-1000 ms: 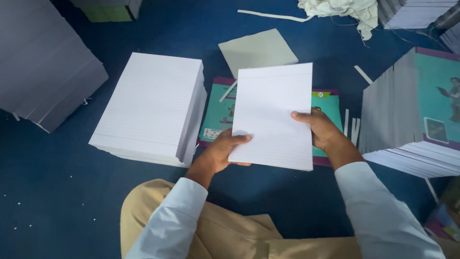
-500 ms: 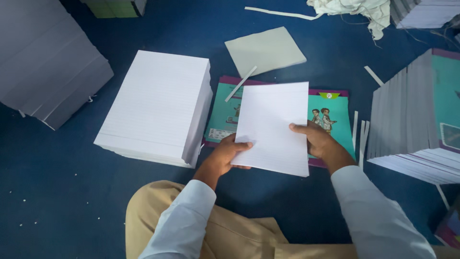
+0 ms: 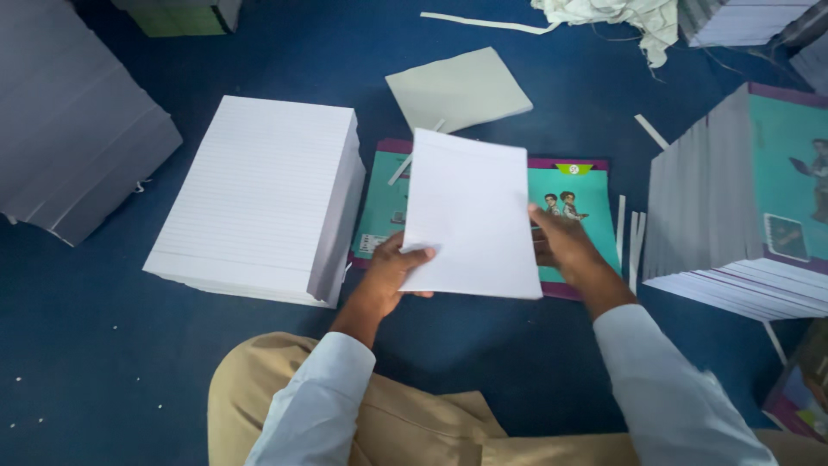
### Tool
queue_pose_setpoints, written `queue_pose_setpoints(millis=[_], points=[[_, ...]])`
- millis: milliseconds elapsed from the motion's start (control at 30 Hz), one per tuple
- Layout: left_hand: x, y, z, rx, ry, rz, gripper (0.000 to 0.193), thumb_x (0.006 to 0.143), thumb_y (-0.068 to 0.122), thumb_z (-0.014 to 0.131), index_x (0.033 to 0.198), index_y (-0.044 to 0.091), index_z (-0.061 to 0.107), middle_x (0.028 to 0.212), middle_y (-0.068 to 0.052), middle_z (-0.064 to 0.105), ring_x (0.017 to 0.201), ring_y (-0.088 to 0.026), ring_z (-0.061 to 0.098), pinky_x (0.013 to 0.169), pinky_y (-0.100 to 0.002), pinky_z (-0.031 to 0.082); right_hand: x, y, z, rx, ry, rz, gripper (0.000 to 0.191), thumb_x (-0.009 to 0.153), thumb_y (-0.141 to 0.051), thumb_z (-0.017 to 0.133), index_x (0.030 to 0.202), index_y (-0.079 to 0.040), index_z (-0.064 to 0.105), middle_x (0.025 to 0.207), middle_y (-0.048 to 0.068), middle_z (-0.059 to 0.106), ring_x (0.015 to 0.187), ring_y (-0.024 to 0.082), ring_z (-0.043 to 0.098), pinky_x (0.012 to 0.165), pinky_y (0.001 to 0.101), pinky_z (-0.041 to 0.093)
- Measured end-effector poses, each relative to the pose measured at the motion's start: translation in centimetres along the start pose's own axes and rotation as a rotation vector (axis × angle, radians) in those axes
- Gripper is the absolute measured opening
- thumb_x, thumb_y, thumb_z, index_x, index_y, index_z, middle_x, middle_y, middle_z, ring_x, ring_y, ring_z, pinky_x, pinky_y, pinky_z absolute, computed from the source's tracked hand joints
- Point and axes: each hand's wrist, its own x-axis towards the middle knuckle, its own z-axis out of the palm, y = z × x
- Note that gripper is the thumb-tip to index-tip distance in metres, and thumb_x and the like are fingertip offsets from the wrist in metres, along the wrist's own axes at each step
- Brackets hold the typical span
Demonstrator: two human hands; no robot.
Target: The person sits on the floor and assembles notebooks by inserting white paper sheets into printed covers. They repeatedly pick up a cover, insert a sheet, and place the completed notebook onto a stack.
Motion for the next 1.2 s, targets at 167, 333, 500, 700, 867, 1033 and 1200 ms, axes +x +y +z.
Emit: queue_pose_setpoints(millis=[167,333,500,700,867,1033,1200], points=[[-0.4,0.8,0.2,0.034,0.041,0.064,0.063,0.079,0.016,0.077,0.137,-0.001,0.060,0.113,-0.021,0.072,0.085,-0.029,0.075,0.048,-0.039,0.064,-2.0,2.3,-1.5,-0.905,0.223,-0.354,0.052,0.098,-0.047,0.064,0.128,-0.004,0.066,0.133,0.019,0.068,0.126,0.034,0.065,0.112,0.0470,0.050],[-0.8,1.3,0.2,0.033,0.095,0.043,0.071,0.075,0.021,0.077,0.140,0.001,0.056,0.114,-0.021,0.072,0.092,-0.030,0.075,0.053,-0.038,0.065,-2.8,4.7,-0.6,-1.149,0.073,-0.553,0.099,0.069,-0.047,0.092,0.148,-0.007,0.049,0.153,0.023,0.039,0.142,0.041,0.035,0.111,0.0488,0.034],[-0.9,1.4,0.0,-0.036,0.061,0.023,0.077,0.075,0.024,0.079,0.143,0.000,0.053,0.118,-0.022,0.069,0.098,-0.032,0.072,0.059,-0.039,0.065,-3.4,5.5,-1.0,-1.209,-0.053,-0.536,0.079,0.069,-0.035,0.092,0.137,-0.009,0.061,0.149,0.017,0.047,0.138,0.034,0.045,0.113,0.0433,0.041],[-0.6,1.3,0.2,-0.052,0.078,0.016,0.077,0.074,0.025,0.079,0.142,0.000,0.053,0.119,-0.020,0.069,0.099,-0.028,0.072,0.060,-0.039,0.066,-2.9,6.1,-2.6,-1.057,-0.141,-0.581,0.041,0.085,-0.024,0.076,0.121,-0.008,0.069,0.125,0.013,0.067,0.114,0.027,0.066,0.101,0.0409,0.052],[-0.6,1.3,0.2,-0.066,0.086,0.024,0.075,0.076,0.025,0.079,0.141,-0.002,0.053,0.114,-0.021,0.071,0.093,-0.027,0.072,0.058,-0.035,0.062,-3.7,5.7,-3.3,-0.925,-0.046,-0.416,0.027,0.105,-0.022,0.053,0.119,-0.007,0.071,0.098,0.015,0.075,0.085,0.027,0.073,0.079,0.0404,0.060],[-0.7,1.6,0.1,-0.118,0.062,0.033,0.073,0.076,0.025,0.078,0.139,-0.001,0.054,0.109,-0.018,0.069,0.086,-0.025,0.071,0.055,-0.033,0.060,-5.0,5.0,-3.4,-0.758,0.186,-0.515,0.027,0.100,-0.025,0.061,0.114,-0.005,0.071,0.093,0.014,0.073,0.074,0.019,0.068,0.071,0.0380,0.057],[-0.9,1.7,0.1,-0.165,0.026,0.057,0.077,0.075,0.024,0.081,0.141,-0.002,0.054,0.106,-0.019,0.067,0.080,-0.024,0.068,0.052,-0.031,0.056,-5.1,5.0,-3.7,-0.697,0.127,-0.413,0.026,0.094,-0.027,0.070,0.103,-0.003,0.075,0.088,0.012,0.073,0.073,0.019,0.067,0.071,0.0353,0.055]])
